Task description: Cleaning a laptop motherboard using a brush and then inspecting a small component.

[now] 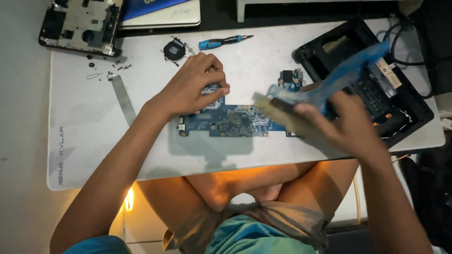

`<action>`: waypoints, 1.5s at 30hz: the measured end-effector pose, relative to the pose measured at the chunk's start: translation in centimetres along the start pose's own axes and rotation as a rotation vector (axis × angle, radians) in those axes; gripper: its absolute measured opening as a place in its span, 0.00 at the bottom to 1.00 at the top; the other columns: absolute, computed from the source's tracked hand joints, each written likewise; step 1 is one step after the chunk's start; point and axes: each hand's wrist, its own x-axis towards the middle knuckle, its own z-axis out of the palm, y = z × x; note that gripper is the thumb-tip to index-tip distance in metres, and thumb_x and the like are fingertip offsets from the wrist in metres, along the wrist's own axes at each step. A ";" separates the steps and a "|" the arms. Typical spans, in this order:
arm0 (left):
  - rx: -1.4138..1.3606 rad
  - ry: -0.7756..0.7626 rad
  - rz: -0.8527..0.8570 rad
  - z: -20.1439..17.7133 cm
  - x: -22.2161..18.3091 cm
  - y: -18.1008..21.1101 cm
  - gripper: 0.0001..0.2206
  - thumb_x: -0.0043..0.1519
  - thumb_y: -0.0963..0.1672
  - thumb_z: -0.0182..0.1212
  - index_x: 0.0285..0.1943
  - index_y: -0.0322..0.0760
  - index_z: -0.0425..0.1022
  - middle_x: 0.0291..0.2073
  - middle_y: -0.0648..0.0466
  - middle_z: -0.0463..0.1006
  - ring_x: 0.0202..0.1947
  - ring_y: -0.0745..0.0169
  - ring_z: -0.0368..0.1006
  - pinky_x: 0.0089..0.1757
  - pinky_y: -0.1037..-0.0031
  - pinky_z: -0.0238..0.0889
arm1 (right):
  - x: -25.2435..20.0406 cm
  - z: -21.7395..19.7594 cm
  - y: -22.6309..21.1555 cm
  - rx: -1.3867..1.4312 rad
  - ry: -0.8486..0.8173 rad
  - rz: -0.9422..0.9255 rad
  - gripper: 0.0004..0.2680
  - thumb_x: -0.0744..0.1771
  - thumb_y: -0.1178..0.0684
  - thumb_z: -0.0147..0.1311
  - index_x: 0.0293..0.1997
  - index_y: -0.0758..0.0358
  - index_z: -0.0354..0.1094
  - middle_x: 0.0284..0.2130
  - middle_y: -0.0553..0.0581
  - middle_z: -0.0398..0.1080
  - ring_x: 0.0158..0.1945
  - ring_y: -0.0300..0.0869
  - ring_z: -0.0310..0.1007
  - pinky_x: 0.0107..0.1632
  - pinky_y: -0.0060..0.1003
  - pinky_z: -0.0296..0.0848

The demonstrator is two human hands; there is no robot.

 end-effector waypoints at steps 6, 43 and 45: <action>-0.010 -0.024 -0.024 -0.5 0.2 0.2 0.11 0.82 0.51 0.63 0.53 0.45 0.85 0.53 0.50 0.74 0.55 0.47 0.68 0.59 0.50 0.60 | -0.3 -3.0 -0.7 -0.148 0.139 0.098 0.16 0.78 0.43 0.60 0.67 0.68 0.80 0.48 0.64 0.82 0.47 0.52 0.80 0.45 0.46 0.71; -0.296 -0.186 -0.109 -1.4 1.2 2.7 0.27 0.54 0.63 0.89 0.36 0.45 0.83 0.32 0.58 0.79 0.45 0.55 0.75 0.55 0.60 0.56 | 8.8 3.0 -4.7 0.061 0.249 -0.234 0.11 0.78 0.52 0.71 0.52 0.71 0.75 0.34 0.68 0.81 0.42 0.63 0.88 0.46 0.51 0.82; -0.322 -0.213 -0.138 -0.9 1.2 2.3 0.30 0.51 0.66 0.87 0.36 0.45 0.83 0.33 0.58 0.80 0.45 0.57 0.75 0.56 0.59 0.55 | 9.1 2.9 -5.4 -0.122 0.274 -0.229 0.12 0.78 0.49 0.70 0.50 0.68 0.74 0.31 0.67 0.79 0.37 0.68 0.84 0.43 0.54 0.81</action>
